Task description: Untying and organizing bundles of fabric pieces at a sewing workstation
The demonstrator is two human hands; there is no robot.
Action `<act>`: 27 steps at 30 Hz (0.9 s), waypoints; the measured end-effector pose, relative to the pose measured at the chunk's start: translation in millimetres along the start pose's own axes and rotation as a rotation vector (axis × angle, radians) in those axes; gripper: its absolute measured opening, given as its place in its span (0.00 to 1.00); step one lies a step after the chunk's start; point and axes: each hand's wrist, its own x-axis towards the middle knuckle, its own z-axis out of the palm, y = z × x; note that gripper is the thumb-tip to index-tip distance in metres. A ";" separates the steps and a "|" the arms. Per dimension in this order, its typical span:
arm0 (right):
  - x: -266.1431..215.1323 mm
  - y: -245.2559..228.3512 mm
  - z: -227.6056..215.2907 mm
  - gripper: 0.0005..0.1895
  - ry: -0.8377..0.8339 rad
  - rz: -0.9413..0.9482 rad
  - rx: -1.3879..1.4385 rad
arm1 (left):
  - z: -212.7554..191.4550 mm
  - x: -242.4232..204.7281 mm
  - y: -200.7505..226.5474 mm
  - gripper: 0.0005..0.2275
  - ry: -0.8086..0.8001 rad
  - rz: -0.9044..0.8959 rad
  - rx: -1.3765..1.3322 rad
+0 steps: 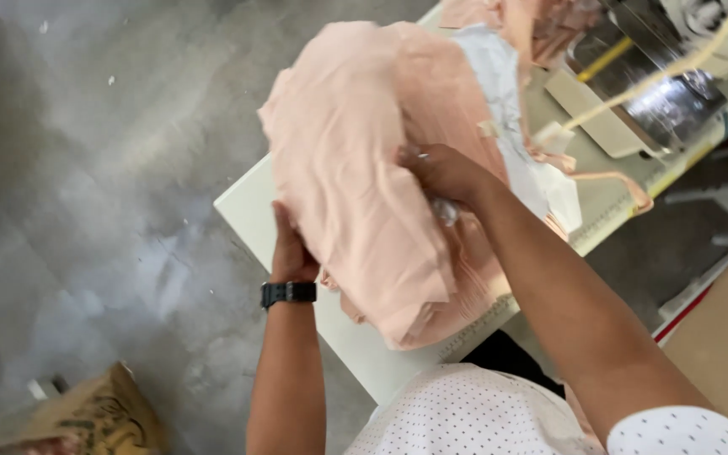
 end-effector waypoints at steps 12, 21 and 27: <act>-131.8 42.5 -81.2 0.30 0.108 -0.170 0.248 | 4.4 -24.6 -4.2 0.41 0.201 0.348 0.349; -229.1 163.5 -55.4 0.17 0.234 0.270 1.166 | 125.4 -168.0 -64.3 0.34 -0.250 1.301 1.291; -253.2 129.9 -82.1 0.59 -0.550 -0.203 1.751 | 207.6 -164.3 -206.2 0.35 -0.859 1.459 1.492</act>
